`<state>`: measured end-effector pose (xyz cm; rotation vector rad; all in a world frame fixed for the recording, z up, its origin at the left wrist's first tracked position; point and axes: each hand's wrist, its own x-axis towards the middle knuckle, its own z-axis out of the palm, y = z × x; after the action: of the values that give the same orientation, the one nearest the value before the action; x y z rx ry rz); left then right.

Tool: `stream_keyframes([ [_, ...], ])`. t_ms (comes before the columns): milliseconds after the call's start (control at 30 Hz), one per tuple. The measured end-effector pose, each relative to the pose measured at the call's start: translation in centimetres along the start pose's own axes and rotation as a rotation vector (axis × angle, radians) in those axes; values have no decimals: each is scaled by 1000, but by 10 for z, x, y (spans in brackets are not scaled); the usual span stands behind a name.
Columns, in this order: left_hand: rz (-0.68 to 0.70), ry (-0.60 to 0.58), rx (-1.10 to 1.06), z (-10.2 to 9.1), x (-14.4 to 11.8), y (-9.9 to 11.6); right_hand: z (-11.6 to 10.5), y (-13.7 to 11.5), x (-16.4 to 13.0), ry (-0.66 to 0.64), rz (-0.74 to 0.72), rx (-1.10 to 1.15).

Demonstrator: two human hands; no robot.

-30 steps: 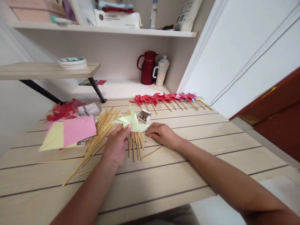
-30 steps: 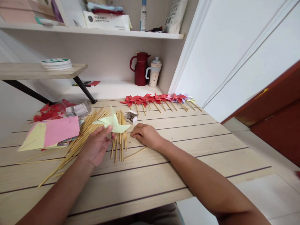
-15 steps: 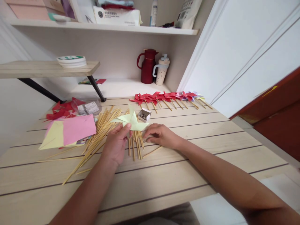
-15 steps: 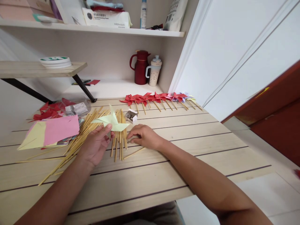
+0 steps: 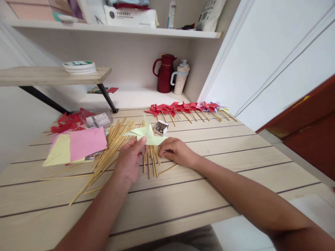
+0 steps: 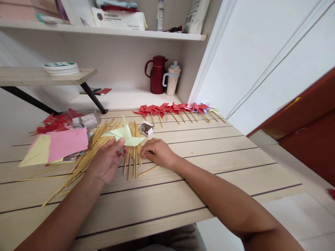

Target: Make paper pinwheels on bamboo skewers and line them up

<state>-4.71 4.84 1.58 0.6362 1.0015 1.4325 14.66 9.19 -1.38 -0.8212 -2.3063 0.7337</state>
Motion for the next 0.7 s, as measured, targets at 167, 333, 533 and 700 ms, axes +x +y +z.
stream_keyframes([
  [167,17,-10,-11,1,-1,2,-12,-4,-3,-67,238,199],
  [333,13,-14,-21,1,-1,2,-34,1,-7,-67,237,167],
  [533,-6,-7,-14,1,-1,1,-47,5,-7,-338,219,59],
  [700,-11,-15,2,2,-1,3,-42,7,-9,-272,362,96],
])
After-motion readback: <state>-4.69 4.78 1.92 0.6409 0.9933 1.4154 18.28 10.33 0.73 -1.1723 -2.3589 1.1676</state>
